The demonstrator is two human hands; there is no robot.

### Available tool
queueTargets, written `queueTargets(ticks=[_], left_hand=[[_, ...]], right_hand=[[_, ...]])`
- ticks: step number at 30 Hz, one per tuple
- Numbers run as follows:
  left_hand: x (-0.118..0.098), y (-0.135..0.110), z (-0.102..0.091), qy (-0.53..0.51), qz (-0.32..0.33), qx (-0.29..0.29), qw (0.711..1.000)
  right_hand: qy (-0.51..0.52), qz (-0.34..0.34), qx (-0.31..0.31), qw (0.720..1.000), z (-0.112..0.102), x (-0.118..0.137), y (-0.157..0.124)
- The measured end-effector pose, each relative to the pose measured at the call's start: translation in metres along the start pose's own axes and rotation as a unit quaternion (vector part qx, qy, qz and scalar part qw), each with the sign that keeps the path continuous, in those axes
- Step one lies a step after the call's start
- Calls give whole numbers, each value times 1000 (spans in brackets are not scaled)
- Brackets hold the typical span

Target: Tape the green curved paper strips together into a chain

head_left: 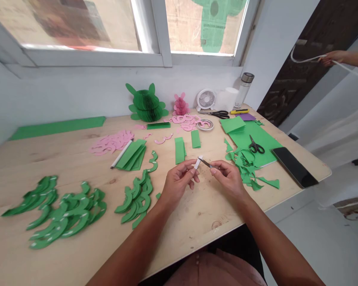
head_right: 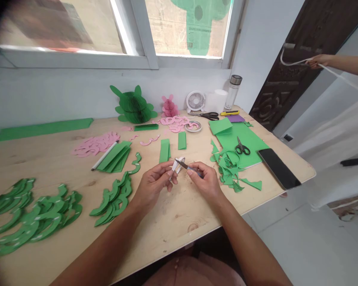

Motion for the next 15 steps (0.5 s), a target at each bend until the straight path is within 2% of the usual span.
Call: queueTargets(ticks=[15], left_hand=[[-1, 0, 0, -2, -6, -1, 1000]], right_hand=[[-64, -44, 1, 997, -1, 4, -2]])
Point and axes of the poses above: each hand's wrist, its own y-axis towards the middle knuckle, its own z-axis out of the palm, x = y × z, the point moved 6 cm from there along y, towards the middle knuckle, and after that the axes turned 5 degrees about z, right-handed, at the moved point
